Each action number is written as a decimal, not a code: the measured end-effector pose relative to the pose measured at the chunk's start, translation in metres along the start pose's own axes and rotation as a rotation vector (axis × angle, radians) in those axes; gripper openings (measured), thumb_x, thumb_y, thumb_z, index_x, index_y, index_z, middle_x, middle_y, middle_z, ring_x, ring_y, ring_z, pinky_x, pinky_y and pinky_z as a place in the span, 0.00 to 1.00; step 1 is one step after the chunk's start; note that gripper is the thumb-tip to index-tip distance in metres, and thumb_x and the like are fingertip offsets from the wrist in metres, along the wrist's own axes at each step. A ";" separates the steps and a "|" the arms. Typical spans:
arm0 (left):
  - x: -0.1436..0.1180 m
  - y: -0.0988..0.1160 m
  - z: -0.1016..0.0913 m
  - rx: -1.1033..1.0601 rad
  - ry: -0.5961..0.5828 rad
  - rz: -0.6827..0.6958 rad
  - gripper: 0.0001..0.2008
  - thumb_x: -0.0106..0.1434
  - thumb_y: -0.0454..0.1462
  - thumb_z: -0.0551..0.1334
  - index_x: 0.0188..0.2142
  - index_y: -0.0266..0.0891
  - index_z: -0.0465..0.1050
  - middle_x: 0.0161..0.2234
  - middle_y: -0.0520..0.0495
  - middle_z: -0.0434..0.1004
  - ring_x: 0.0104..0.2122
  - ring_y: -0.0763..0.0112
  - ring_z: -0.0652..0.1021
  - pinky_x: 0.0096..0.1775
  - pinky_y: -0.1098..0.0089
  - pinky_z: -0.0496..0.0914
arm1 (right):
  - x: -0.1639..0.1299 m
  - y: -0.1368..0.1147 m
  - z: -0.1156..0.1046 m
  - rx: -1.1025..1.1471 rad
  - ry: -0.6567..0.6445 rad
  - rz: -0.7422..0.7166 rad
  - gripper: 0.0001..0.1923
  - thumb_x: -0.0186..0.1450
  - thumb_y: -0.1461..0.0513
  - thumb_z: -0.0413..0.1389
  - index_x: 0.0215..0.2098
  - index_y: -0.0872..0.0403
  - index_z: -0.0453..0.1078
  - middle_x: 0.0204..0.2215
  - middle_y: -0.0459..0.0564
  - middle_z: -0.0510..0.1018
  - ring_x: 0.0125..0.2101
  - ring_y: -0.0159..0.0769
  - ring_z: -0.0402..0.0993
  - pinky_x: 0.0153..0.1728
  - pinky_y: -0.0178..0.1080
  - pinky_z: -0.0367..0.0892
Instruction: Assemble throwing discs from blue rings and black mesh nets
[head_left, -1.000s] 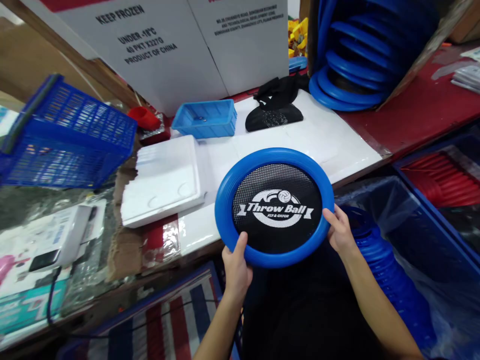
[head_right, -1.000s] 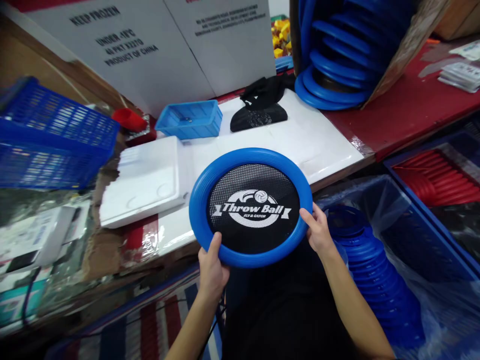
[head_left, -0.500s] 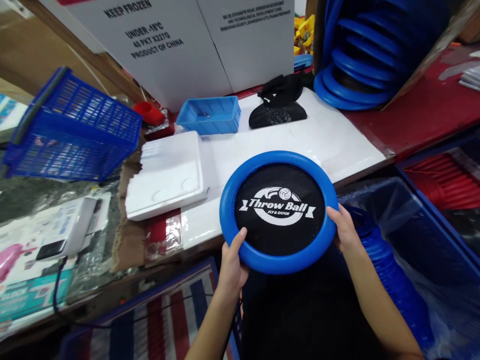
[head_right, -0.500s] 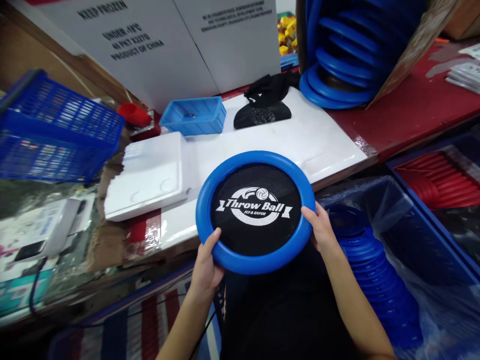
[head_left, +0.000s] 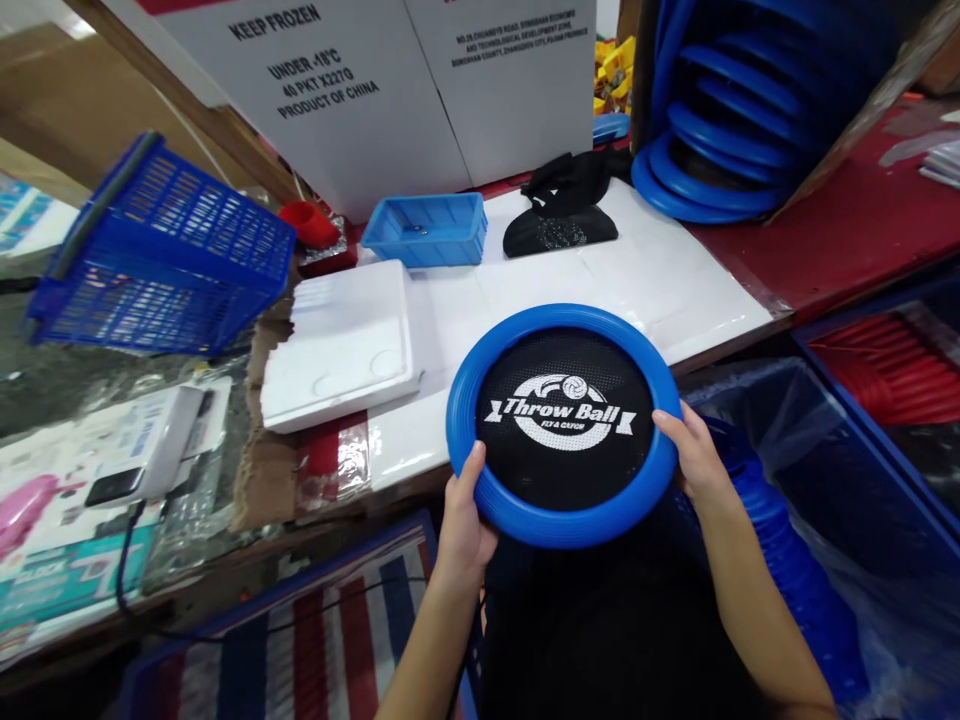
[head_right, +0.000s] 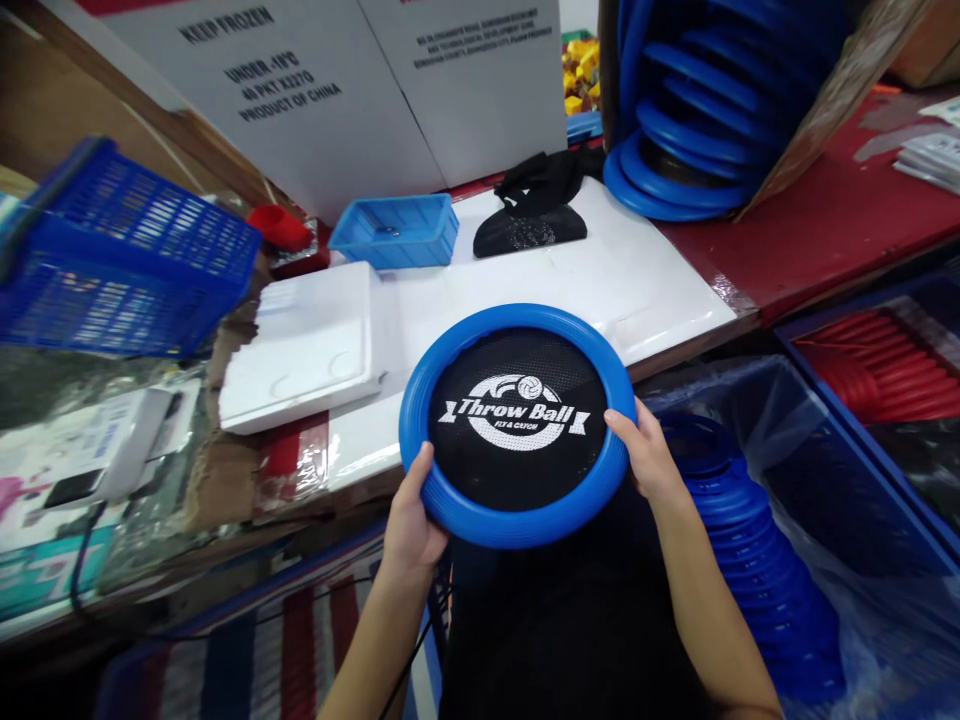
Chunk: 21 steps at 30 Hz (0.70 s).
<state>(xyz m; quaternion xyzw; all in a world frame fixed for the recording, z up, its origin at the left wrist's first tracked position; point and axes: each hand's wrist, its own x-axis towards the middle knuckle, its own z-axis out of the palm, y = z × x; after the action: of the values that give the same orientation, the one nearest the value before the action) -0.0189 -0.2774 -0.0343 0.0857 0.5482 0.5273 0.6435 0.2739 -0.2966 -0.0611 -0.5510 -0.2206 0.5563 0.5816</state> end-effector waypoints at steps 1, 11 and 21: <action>-0.001 -0.002 0.000 -0.002 -0.006 0.012 0.27 0.60 0.50 0.79 0.53 0.37 0.85 0.52 0.36 0.88 0.50 0.46 0.88 0.53 0.52 0.84 | 0.001 0.001 -0.002 -0.005 -0.001 -0.004 0.24 0.63 0.48 0.73 0.54 0.44 0.80 0.41 0.46 0.89 0.40 0.48 0.85 0.43 0.46 0.81; 0.012 -0.021 -0.009 0.121 0.094 0.239 0.23 0.50 0.46 0.84 0.37 0.37 0.80 0.32 0.50 0.82 0.30 0.68 0.82 0.36 0.68 0.80 | 0.010 0.021 -0.016 0.034 0.000 -0.015 0.27 0.59 0.51 0.76 0.54 0.43 0.80 0.37 0.43 0.86 0.29 0.38 0.78 0.30 0.40 0.74; 0.015 -0.021 -0.013 0.138 0.093 0.234 0.23 0.48 0.45 0.84 0.33 0.38 0.77 0.30 0.52 0.79 0.30 0.67 0.80 0.37 0.67 0.79 | 0.030 0.007 0.000 0.019 0.025 -0.025 0.25 0.61 0.43 0.73 0.50 0.45 0.81 0.43 0.48 0.89 0.43 0.51 0.87 0.45 0.49 0.81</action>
<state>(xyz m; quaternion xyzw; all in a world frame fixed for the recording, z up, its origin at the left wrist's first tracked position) -0.0196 -0.2809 -0.0628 0.1684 0.5985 0.5631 0.5443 0.2793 -0.2711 -0.0781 -0.5496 -0.2148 0.5440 0.5966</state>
